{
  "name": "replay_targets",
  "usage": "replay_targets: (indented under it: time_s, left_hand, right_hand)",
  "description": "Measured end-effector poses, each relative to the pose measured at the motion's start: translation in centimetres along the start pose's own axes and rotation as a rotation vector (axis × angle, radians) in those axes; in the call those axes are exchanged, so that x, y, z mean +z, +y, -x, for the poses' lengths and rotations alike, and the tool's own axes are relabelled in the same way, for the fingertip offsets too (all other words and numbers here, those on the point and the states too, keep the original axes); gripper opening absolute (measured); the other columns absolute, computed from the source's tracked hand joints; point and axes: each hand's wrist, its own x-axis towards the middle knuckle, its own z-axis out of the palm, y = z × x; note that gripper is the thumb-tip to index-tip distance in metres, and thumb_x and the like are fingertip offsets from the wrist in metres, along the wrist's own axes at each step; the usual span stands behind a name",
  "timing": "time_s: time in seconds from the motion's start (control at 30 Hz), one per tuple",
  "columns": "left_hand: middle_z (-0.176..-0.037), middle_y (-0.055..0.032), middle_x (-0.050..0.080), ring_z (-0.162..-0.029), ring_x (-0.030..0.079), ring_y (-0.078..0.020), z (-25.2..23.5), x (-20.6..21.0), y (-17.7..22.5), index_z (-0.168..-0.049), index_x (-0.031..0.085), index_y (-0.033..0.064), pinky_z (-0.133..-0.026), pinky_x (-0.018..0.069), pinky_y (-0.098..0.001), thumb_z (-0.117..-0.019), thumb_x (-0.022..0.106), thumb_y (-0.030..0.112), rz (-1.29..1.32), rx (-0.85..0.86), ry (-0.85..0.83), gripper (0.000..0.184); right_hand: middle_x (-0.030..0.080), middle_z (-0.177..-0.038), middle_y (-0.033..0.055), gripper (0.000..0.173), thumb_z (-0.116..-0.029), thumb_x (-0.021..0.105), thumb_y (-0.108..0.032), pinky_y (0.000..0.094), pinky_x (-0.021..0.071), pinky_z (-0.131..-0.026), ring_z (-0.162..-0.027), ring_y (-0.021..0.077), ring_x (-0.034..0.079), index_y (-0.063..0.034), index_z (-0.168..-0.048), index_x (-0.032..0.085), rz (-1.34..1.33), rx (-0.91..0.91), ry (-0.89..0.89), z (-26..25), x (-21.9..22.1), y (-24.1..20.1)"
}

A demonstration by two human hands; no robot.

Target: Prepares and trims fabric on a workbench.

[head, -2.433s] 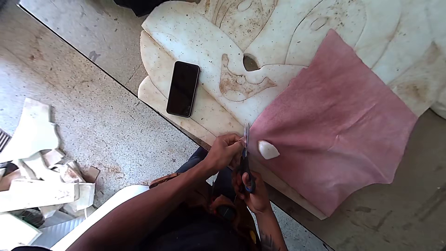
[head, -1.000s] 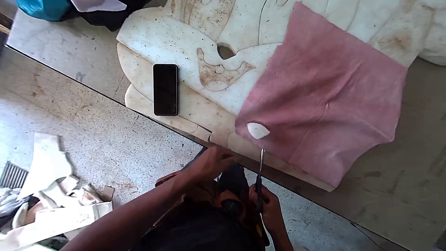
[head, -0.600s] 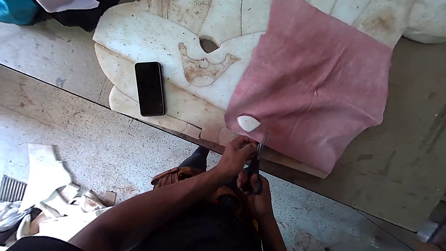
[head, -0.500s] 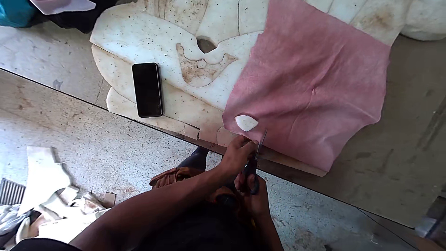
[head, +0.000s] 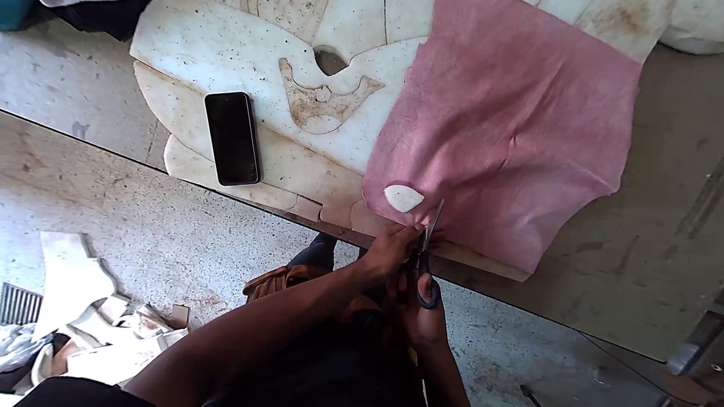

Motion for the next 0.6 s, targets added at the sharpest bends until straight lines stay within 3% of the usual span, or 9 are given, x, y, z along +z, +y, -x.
replay_targets:
  time_s: [0.23, 0.37, 0.43, 0.53, 0.57, 0.6]
  left_hand:
    - [-0.126, -0.028, 0.068, -0.118, 0.067, -0.0397, 0.2, 0.0, 0.4, -0.125, 0.059, -0.0116, -0.105, 0.0537, -0.0526, -0.1143, 0.028, 0.03, 0.016, -0.017, -0.057, 0.053]
    - [-0.108, -0.0289, 0.071, -0.096, 0.073, -0.035, 0.3, 0.9, 1.7, -0.122, 0.06, -0.0097, -0.091, 0.0587, -0.047, -0.1119, 0.014, 0.048, 0.084, -0.125, -0.145, 0.074]
    - [-0.118, -0.0277, 0.069, -0.101, 0.072, -0.0342, 0.1, 1.3, 1.7, -0.128, 0.057, -0.0083, -0.093, 0.0582, -0.047, -0.1136, 0.017, 0.038, 0.142, -0.089, -0.13, 0.063]
    - [-0.138, -0.0285, 0.061, -0.125, 0.063, -0.0387, -0.3, 0.9, 0.8, -0.138, 0.053, -0.0111, -0.109, 0.0506, -0.0514, -0.1145, 0.022, 0.028, 0.146, -0.005, -0.135, 0.055]
    - [-0.136, -0.0282, 0.062, -0.125, 0.063, -0.0384, -0.4, 0.6, 0.5, -0.135, 0.056, -0.0122, -0.11, 0.0502, -0.0514, -0.1146, 0.024, 0.028, 0.09, 0.018, -0.13, 0.055]
    - [-0.126, -0.0259, 0.068, -0.117, 0.068, -0.0353, -0.4, 0.1, 0.1, -0.125, 0.062, -0.0112, -0.104, 0.0543, -0.0496, -0.1143, 0.029, 0.03, 0.003, 0.036, -0.096, 0.054]
  right_hand:
    - [0.059, -0.071, 0.0109, 0.053, -0.094, 0.069, -0.053, 0.0292, 0.0495, -0.051, -0.059, 0.0176, 0.058, -0.0027, -0.08, 0.062, 0.038, -0.049, 0.008, 0.3, 0.1, -0.2]
    - [0.06, -0.071, 0.012, 0.054, -0.0934, 0.069, -0.054, 0.0281, 0.0484, -0.05, -0.059, 0.0181, 0.059, -0.0019, -0.081, 0.063, 0.035, -0.017, 0.0, 0.4, -0.2, -0.5]
    - [0.061, -0.072, 0.0124, 0.055, -0.0931, 0.069, -0.055, 0.0281, 0.0487, -0.05, -0.06, 0.0185, 0.06, -0.0018, -0.083, 0.063, 0.043, -0.007, -0.003, 0.3, -0.2, -0.7]
    - [0.062, -0.074, 0.0126, 0.056, -0.0927, 0.068, -0.058, 0.0298, 0.0511, -0.053, -0.063, 0.0196, 0.061, -0.0022, -0.086, 0.065, 0.076, -0.001, 0.003, 0.0, -0.4, -1.4]
    - [0.062, -0.075, 0.013, 0.058, -0.093, 0.066, -0.06, 0.0296, 0.0503, -0.053, -0.063, 0.0196, 0.061, -0.0022, -0.088, 0.065, 0.087, 0.002, -0.004, -0.2, -0.6, -1.6]
    - [0.062, -0.075, 0.0134, 0.059, -0.0935, 0.064, -0.061, 0.0292, 0.0487, -0.053, -0.063, 0.0195, 0.06, -0.0022, -0.089, 0.065, 0.092, 0.006, -0.016, -0.4, -0.8, -1.8]
